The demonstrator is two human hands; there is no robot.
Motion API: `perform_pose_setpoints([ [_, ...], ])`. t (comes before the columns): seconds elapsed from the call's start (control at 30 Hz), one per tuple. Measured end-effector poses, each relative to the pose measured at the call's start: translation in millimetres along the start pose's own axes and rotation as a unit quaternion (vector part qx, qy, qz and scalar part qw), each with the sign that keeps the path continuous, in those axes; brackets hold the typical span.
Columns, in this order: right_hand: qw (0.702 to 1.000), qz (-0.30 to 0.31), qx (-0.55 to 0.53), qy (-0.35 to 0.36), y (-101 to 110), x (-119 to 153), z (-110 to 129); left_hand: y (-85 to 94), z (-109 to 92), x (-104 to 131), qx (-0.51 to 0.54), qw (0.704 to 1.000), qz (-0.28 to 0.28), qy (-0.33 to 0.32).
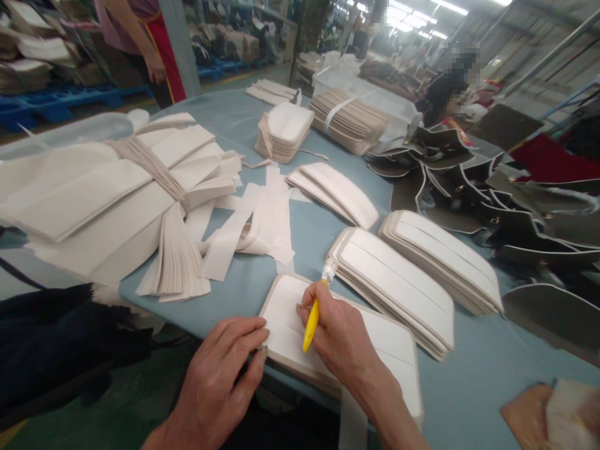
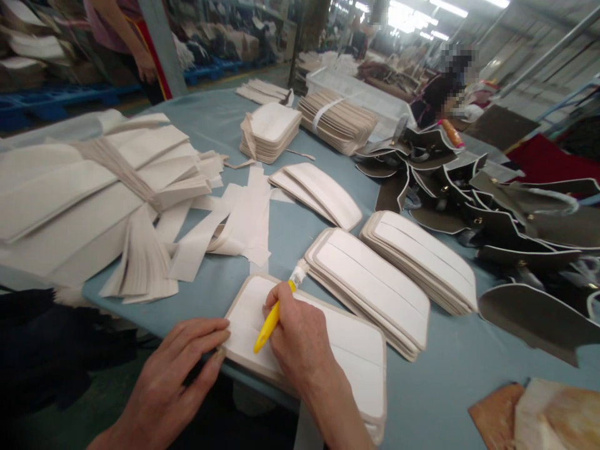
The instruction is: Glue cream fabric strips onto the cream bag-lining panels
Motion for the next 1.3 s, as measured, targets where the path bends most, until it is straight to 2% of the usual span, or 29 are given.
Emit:
perform_pose_setpoints([
  [0.3, 1.000, 0.015, 0.009, -0.012, -4, -2, -1, -13.1, 9, -23, -0.030, 0.996, 0.060, -0.058],
  [0.53, 0.999, 0.031, 0.025, -0.031, -4, -3, 0, -28.8, 21, -35, -0.028, 0.994, 0.104, -0.018],
  [0.8, 0.998, 0.027, 0.043, -0.030, -4, -2, 3, -37.8, 21, -39, -0.064, 0.991, 0.114, -0.006],
  [0.93, 0.997, 0.051, 0.052, -0.030, -5, -1, 2, -40.2, 28, -35, -0.056, 0.989, 0.137, 0.021],
  [1.07, 0.998, 0.041, 0.044, -0.016, -5, 1, 1, -41.3, 34, -33, -0.035, 0.986, 0.159, 0.034],
  [1.3, 0.997, 0.060, 0.047, -0.023, -1, 0, 4, -41.0, 33, -42, 0.001, 0.986, 0.162, 0.037],
])
Point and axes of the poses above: each hand's wrist, its own x-axis away from the middle knuckle, its own y-axis out of the back of the hand, z = x × y, the point moved 6 cm from there along -x, towards the middle knuckle, and after that the axes turned 11 degrees about -z, right-handed, at the moved point
